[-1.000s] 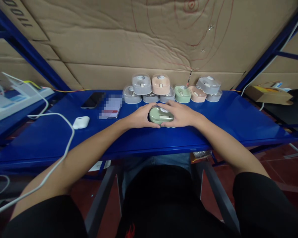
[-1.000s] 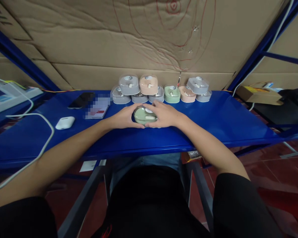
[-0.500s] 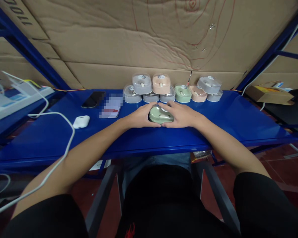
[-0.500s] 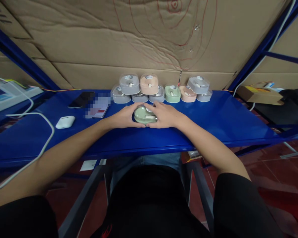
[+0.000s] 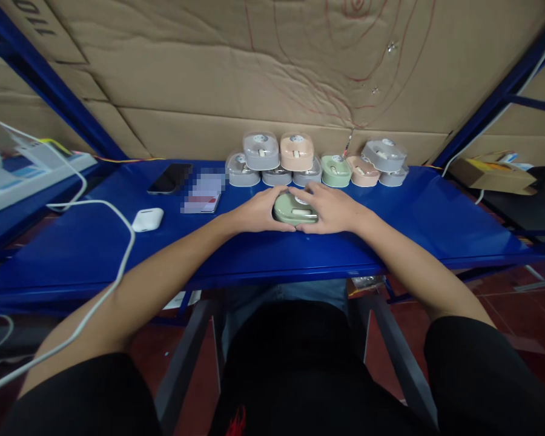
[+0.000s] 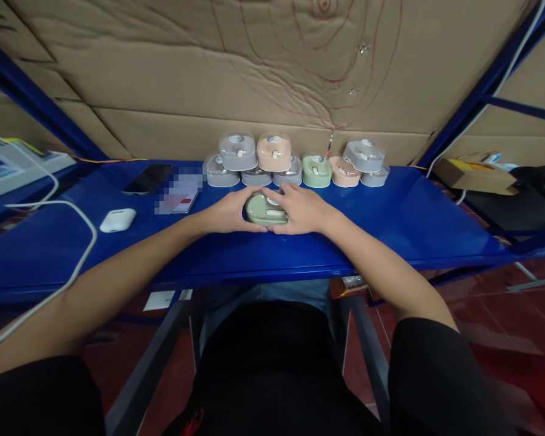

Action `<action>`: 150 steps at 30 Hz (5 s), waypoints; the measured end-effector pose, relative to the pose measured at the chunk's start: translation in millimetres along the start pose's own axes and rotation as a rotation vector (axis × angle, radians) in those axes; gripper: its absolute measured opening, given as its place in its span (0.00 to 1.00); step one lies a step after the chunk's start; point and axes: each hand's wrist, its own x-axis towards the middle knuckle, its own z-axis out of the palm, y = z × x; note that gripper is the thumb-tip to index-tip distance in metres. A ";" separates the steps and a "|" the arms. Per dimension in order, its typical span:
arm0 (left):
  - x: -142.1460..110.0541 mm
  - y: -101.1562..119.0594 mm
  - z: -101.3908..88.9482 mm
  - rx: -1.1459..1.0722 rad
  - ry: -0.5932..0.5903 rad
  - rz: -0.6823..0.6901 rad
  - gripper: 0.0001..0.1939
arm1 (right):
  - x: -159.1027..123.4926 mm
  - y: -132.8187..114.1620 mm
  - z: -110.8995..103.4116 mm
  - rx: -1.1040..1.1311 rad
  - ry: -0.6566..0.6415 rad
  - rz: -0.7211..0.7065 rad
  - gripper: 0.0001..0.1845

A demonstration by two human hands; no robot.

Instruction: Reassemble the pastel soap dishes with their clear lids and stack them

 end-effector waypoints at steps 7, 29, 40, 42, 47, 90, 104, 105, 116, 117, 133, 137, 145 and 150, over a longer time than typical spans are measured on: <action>0.6 2.2 -3.9 -0.010 -0.009 0.018 0.56 | -3.7 20.0 -1.5 0.183 -0.068 -0.021 0.63; 3.8 -12.5 -6.5 -0.179 0.338 0.103 0.37 | -13.2 123.8 -23.3 -0.146 0.684 0.700 0.55; -0.2 -4.5 -9.1 -0.098 0.224 0.082 0.35 | 10.6 121.4 13.2 -0.412 0.484 0.958 0.46; -0.4 -3.2 -9.2 -0.083 0.201 0.069 0.36 | 12.2 117.4 12.9 -0.424 0.475 0.969 0.45; -1.0 -1.6 -9.1 -0.042 0.157 0.053 0.35 | 12.5 107.1 5.0 -0.452 0.469 0.975 0.42; -1.2 3.9 -8.8 0.075 0.248 0.054 0.29 | 44.0 42.9 -10.7 -0.127 0.440 0.282 0.42; -4.8 6.5 -9.0 -0.344 0.104 -0.048 0.49 | 6.8 37.6 -22.4 0.853 0.156 -0.106 0.35; -5.5 6.7 -9.3 -0.326 0.101 -0.056 0.49 | 6.8 37.2 -20.9 0.848 0.137 -0.103 0.36; -4.7 5.9 -3.7 -0.026 0.127 -0.013 0.58 | 8.6 28.7 -1.8 0.672 0.014 -0.006 0.51; -4.8 6.6 -2.4 -0.011 0.126 -0.001 0.58 | 10.3 25.0 0.9 0.653 0.041 -0.003 0.48; -8.1 6.2 -4.1 0.009 0.057 0.091 0.54 | -1.6 68.1 -27.3 0.502 0.407 0.289 0.39; -9.6 9.7 -1.7 0.036 0.024 0.214 0.27 | 0.3 76.0 -24.2 0.414 0.493 0.440 0.42; -11.2 15.3 -2.7 0.079 0.000 0.210 0.22 | 2.6 75.1 -14.6 0.387 0.520 0.386 0.49; -9.6 11.8 -9.7 0.062 0.128 0.189 0.25 | 5.4 82.6 -7.1 0.407 0.624 0.323 0.53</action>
